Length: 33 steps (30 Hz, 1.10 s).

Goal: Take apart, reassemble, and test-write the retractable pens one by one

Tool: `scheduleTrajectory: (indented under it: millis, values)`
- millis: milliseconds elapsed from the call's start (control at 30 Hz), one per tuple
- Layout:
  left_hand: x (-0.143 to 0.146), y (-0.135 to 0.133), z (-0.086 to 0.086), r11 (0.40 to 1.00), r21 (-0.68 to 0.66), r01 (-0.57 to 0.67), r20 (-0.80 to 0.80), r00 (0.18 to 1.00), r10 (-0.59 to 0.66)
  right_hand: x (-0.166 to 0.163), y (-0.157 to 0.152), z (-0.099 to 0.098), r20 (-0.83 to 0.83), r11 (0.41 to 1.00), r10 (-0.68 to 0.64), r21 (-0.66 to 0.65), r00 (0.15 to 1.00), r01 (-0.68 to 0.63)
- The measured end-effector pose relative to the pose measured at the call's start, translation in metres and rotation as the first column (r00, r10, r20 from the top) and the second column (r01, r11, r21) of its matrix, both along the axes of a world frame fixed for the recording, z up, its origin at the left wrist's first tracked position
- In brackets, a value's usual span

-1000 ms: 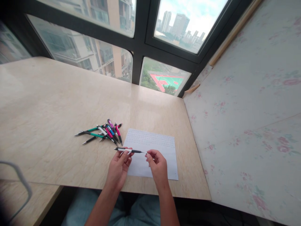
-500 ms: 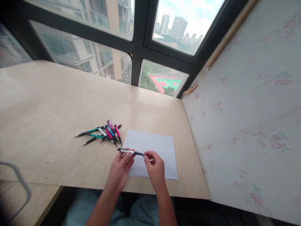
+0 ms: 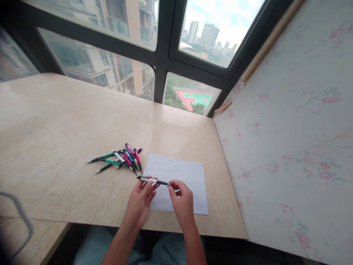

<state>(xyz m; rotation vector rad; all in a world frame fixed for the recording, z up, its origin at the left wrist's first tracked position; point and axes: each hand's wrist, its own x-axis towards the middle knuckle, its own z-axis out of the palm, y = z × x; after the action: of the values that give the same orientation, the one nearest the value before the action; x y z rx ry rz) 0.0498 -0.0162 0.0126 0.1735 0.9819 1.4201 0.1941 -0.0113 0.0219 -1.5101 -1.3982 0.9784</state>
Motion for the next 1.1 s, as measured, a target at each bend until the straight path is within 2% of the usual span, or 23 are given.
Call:
scheduleTrajectory:
  millis: [267,567,833,1100]
  values:
    - [0.0015,-0.0012,-0.0008,1.000,-0.001,0.001,0.039,0.999,-0.001,0.0010,-0.0021,-0.0035,-0.106,0.999,-0.011,-0.054,0.994,0.005]
    - [0.0030,-0.0004,-0.0005,1.000,0.026,-0.009,0.058,0.998,0.008,0.0031,-0.0024,-0.0026,-0.018,1.000,-0.015,-0.020,1.000,0.015]
    - [0.0036,-0.0005,-0.0014,0.999,0.036,-0.029,0.060,0.998,0.026,0.0022,-0.0027,-0.0041,-0.100,0.999,-0.017,-0.045,0.995,0.012]
    - [0.0033,-0.0002,-0.0001,0.999,0.036,-0.024,0.054,0.998,0.022,0.0025,-0.0022,0.0025,0.046,0.998,-0.005,0.056,0.999,0.003]
